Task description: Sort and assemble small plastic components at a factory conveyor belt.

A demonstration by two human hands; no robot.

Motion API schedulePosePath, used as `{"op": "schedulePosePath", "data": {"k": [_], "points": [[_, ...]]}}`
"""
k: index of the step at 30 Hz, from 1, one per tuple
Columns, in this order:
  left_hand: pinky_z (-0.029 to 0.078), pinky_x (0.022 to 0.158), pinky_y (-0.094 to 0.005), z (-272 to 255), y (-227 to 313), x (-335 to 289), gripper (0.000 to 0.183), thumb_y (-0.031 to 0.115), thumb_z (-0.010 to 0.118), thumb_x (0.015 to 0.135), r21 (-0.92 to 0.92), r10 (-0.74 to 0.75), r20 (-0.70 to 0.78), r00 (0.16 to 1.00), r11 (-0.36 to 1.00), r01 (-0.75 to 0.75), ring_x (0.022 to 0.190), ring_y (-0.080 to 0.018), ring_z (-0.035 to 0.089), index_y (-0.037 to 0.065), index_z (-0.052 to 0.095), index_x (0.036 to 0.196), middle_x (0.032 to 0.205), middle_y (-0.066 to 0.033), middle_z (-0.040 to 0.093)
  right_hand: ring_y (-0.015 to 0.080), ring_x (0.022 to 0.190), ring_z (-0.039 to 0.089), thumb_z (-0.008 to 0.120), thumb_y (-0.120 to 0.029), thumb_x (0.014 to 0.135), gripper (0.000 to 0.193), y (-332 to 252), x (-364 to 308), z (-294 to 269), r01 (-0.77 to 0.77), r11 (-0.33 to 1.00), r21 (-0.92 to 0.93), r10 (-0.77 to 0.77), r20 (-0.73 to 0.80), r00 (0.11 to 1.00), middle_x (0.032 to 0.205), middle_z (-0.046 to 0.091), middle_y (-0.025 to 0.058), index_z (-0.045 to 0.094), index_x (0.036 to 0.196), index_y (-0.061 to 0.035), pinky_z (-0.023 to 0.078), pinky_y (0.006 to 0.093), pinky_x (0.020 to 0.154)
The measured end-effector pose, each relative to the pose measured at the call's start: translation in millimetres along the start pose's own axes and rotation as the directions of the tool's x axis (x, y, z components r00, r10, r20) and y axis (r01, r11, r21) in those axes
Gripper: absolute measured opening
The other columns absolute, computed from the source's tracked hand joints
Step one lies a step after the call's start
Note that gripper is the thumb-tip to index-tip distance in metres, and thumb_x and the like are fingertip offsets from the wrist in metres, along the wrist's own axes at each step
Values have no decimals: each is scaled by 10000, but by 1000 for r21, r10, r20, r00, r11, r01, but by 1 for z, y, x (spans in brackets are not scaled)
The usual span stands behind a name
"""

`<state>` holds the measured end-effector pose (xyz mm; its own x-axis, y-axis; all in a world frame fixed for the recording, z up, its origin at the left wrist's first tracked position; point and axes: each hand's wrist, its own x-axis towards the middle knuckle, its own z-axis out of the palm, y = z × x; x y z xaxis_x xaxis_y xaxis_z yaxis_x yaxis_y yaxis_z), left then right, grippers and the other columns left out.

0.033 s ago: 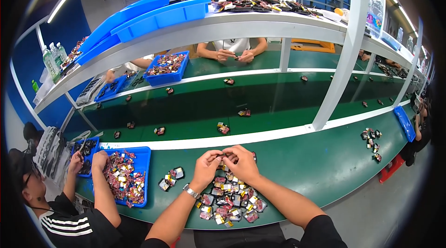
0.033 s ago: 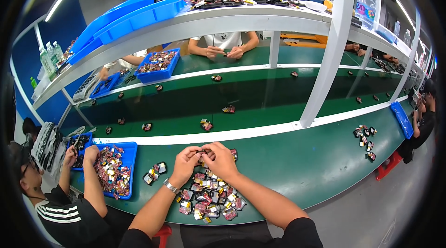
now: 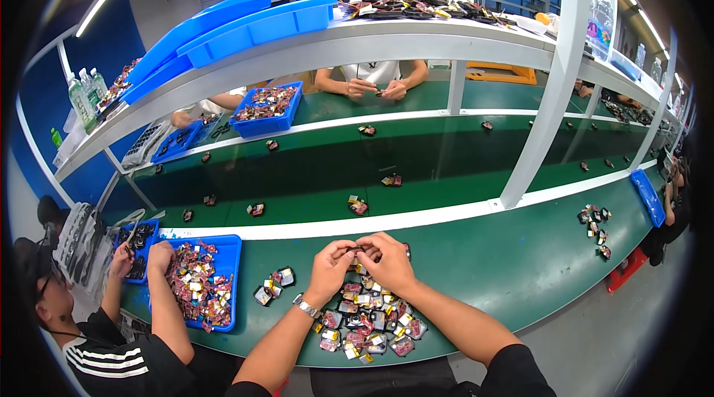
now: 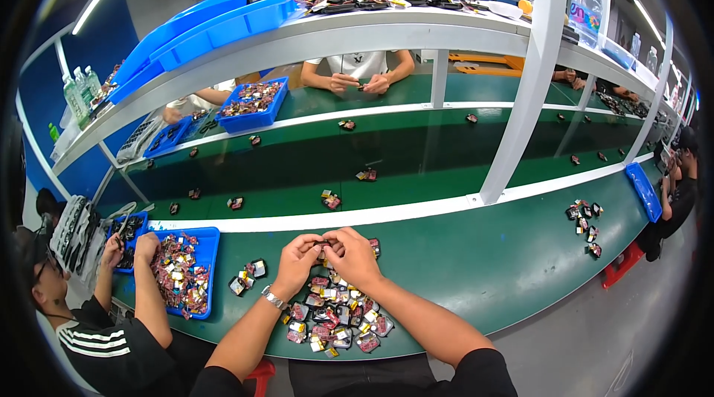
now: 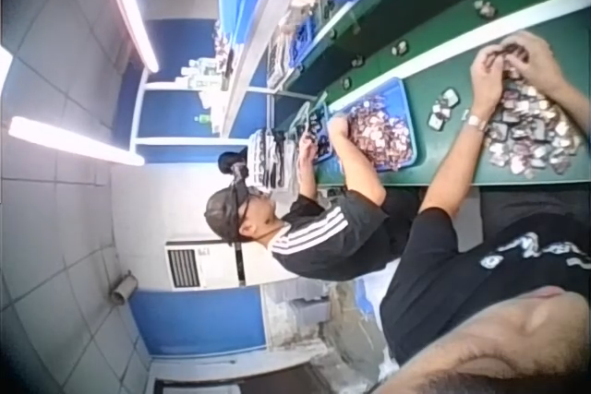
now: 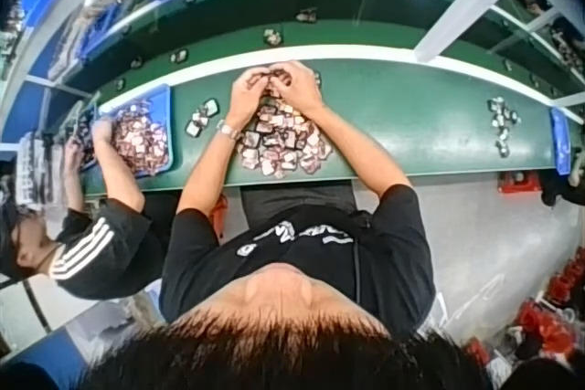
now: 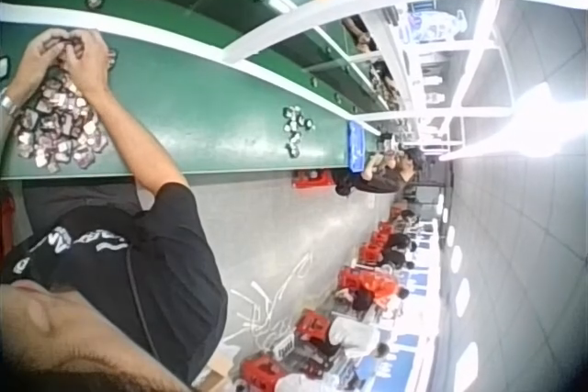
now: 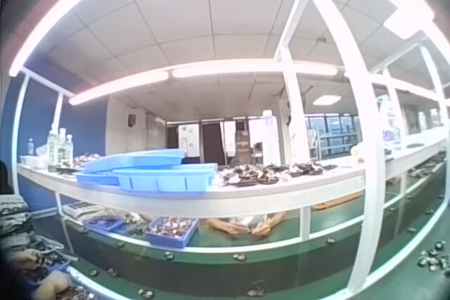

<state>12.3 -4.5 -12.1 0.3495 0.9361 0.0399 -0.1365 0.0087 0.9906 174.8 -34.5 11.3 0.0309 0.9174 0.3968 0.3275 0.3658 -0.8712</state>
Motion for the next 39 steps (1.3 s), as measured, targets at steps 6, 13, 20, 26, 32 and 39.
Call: {"op": "schedulePosePath", "data": {"k": [6,13,20,26,32,39], "points": [[520,836,-250,3,-2,1,225,-27,547,926,-52,77,52,996,996,-74,967,-126,619,-33,560,1151,1081,-88,637,116,728,648,689,0,810,206,0,-1,-4,27,1000,9,-27,-22,999,933,627,92,660,1010,35,532,230,643],[548,859,-325,3,6,-2,330,-30,547,913,-113,95,30,995,989,-91,1015,-204,632,-25,483,1237,1164,-156,608,111,710,650,702,-10,788,213,10,10,-12,-17,999,39,20,-72,997,849,666,79,668,997,21,533,237,649],[562,833,-346,-2,2,3,285,-36,513,911,-53,91,18,996,995,-90,1003,-252,651,-45,505,1196,1169,-194,611,171,685,675,700,-85,772,232,97,81,-100,-325,922,-212,206,-443,873,804,703,109,676,981,11,540,288,662],[550,791,-287,-5,1,3,201,4,520,925,5,68,68,995,998,-68,948,-179,652,-49,574,1111,1075,-142,651,333,1046,574,780,-251,715,470,115,120,-106,-196,772,-605,-8,-316,949,1047,661,149,652,1105,-21,456,414,938],[552,742,-291,-6,-4,4,176,10,522,933,3,78,79,994,997,-78,898,-188,659,-39,572,1095,1071,-151,651,312,1047,560,802,-225,681,510,117,138,-110,-168,734,-658,56,-188,981,1040,673,108,650,1142,-69,452,413,925],[543,698,-275,-13,-1,1,181,12,522,936,2,83,45,996,997,-83,809,-155,642,-36,572,1103,1061,-157,656,231,1022,598,794,-129,687,400,50,106,-108,-12,953,-304,9,-11,1000,994,697,40,662,1060,-69,466,372,880]]}}
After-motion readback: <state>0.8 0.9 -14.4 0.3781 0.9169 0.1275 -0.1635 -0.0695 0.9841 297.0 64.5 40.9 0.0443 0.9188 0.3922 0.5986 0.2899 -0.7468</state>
